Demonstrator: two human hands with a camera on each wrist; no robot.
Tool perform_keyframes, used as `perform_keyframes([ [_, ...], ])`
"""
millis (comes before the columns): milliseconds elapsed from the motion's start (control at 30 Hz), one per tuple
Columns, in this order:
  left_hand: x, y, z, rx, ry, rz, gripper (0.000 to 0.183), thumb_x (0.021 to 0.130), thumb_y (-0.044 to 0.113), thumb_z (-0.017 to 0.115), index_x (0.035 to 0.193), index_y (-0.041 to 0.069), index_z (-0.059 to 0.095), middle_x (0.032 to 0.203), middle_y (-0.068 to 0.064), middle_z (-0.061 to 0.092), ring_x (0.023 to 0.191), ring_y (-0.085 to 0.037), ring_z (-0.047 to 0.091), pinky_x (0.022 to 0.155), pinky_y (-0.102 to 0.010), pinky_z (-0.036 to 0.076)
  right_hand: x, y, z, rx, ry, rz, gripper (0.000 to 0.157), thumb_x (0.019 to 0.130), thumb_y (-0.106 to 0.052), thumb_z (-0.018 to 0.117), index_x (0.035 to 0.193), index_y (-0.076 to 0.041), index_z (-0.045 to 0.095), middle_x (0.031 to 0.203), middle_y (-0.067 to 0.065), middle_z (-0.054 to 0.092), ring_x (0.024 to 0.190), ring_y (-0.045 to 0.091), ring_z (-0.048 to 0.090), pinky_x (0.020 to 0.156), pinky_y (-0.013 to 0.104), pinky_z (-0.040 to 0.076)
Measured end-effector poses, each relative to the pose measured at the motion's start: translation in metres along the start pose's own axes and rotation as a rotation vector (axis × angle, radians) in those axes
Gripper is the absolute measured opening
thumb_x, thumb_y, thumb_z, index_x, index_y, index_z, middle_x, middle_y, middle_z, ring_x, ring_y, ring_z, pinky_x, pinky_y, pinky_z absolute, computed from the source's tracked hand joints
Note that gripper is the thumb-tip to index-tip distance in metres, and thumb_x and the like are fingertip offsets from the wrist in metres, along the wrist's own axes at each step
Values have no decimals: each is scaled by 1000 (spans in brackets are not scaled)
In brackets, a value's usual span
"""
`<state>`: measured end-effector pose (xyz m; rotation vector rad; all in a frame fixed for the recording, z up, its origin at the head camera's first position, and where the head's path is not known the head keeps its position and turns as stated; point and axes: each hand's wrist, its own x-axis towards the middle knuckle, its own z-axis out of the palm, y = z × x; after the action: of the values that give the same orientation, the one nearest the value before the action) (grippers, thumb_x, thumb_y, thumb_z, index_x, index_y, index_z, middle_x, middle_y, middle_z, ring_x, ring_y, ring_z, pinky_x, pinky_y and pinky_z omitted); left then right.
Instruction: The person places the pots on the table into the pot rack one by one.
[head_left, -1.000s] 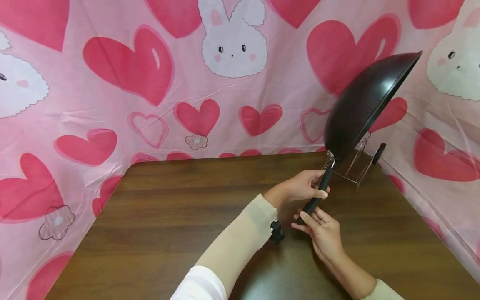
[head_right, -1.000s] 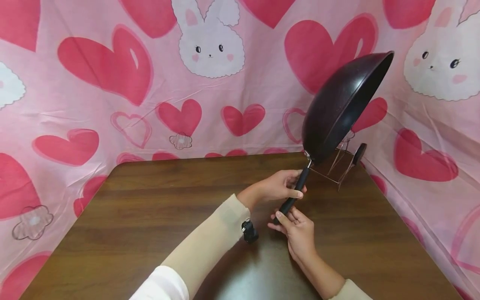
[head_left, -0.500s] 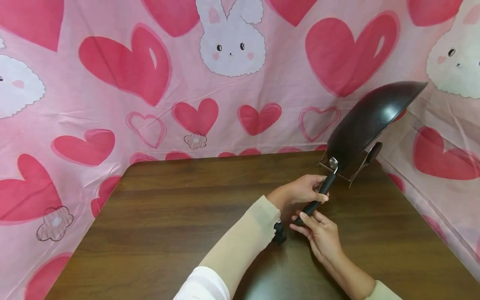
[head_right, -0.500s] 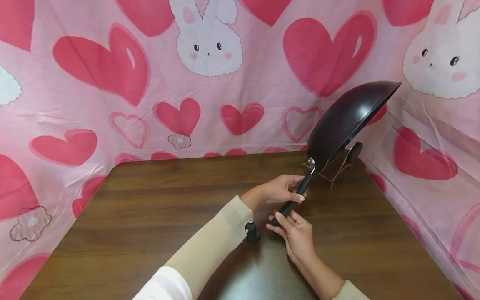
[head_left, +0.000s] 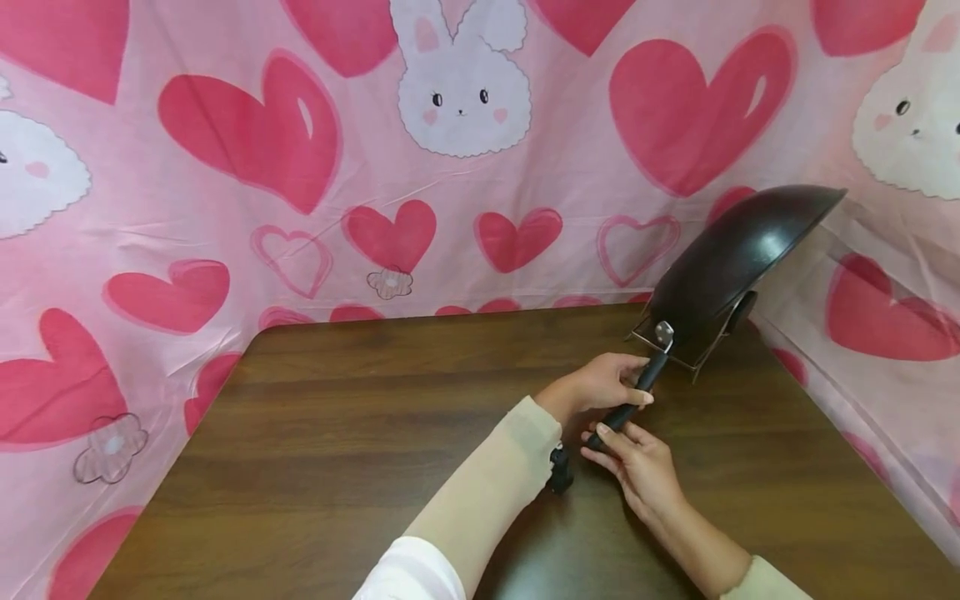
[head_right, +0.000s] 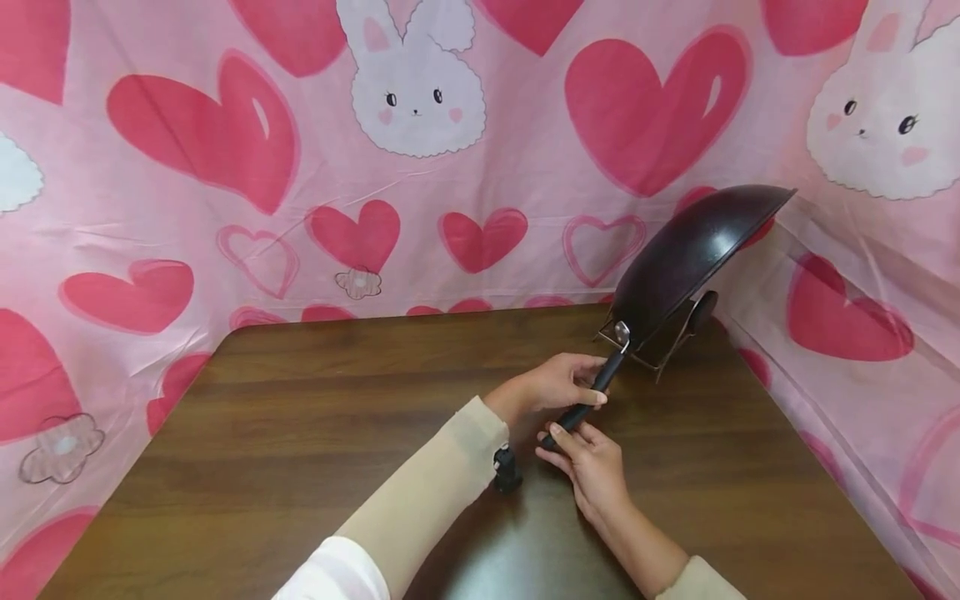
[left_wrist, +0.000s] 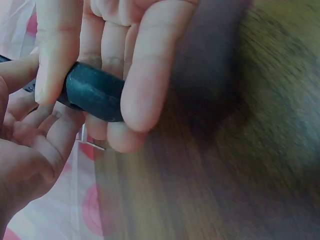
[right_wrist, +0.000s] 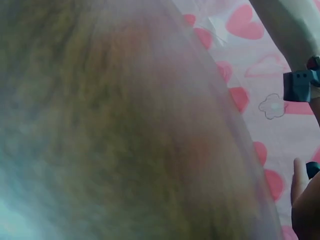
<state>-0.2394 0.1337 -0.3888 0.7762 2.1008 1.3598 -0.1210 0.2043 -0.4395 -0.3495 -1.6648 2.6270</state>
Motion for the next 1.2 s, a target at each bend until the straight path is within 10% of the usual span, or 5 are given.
perform_keyframes([
  [333, -4, -16, -2, 133, 48, 30, 59, 82, 10, 79, 137, 12, 57, 108, -4, 71, 100, -10, 64, 75, -17, 50, 10, 8, -5, -131, 29, 83, 50, 92, 6, 61, 135, 19, 40, 99, 6, 69, 92, 13, 67, 81, 35, 56],
  [1200, -19, -15, -13, 154, 87, 37, 49, 82, 15, 80, 128, 11, 64, 95, 2, 71, 92, -8, 63, 76, -18, 48, 8, -4, 4, -204, 19, 79, 20, 89, 3, 67, 104, 10, 57, 79, 5, 71, 72, 15, 69, 72, 32, 57],
])
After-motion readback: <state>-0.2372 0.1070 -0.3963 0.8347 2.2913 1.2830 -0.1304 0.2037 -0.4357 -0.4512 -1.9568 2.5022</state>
